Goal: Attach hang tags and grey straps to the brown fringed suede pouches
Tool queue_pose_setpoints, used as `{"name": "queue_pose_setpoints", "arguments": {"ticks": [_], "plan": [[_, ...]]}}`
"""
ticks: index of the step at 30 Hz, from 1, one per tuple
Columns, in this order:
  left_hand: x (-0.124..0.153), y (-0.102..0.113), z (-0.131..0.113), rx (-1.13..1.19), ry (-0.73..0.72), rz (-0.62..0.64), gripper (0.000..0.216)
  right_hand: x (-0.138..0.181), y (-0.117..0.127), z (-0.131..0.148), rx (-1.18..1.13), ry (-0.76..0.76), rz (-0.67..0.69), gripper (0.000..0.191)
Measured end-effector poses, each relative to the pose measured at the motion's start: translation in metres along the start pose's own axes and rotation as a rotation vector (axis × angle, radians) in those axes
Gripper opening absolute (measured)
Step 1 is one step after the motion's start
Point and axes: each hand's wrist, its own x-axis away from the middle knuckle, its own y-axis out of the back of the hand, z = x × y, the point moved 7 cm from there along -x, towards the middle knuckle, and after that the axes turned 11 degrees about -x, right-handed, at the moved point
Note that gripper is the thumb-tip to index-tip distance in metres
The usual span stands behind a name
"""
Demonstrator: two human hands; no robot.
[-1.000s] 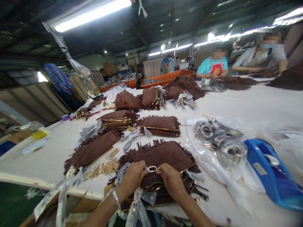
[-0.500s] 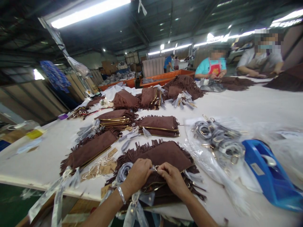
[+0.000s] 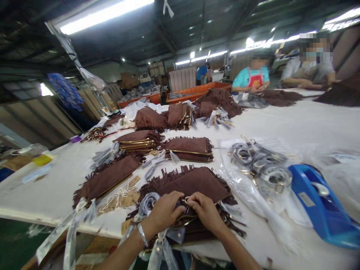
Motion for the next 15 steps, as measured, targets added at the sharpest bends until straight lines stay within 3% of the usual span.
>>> {"name": "queue_pose_setpoints", "arguments": {"ticks": [3,8,11,15], "plan": [[-0.008,-0.011,0.008,0.001,0.082,0.005,0.012,0.0,-0.001,0.0,0.037,-0.024,-0.028,0.014],[-0.008,-0.007,0.018,0.021,0.216,-0.167,0.008,0.005,-0.005,0.007,0.128,0.01,-0.108,0.013],[-0.006,-0.004,0.009,-0.037,0.194,-0.223,0.008,0.006,-0.009,0.005,0.208,-0.052,-0.092,0.012],[-0.008,-0.006,-0.006,-0.112,0.101,-0.189,0.015,0.001,-0.011,0.001,0.255,-0.144,-0.038,0.012]]}}
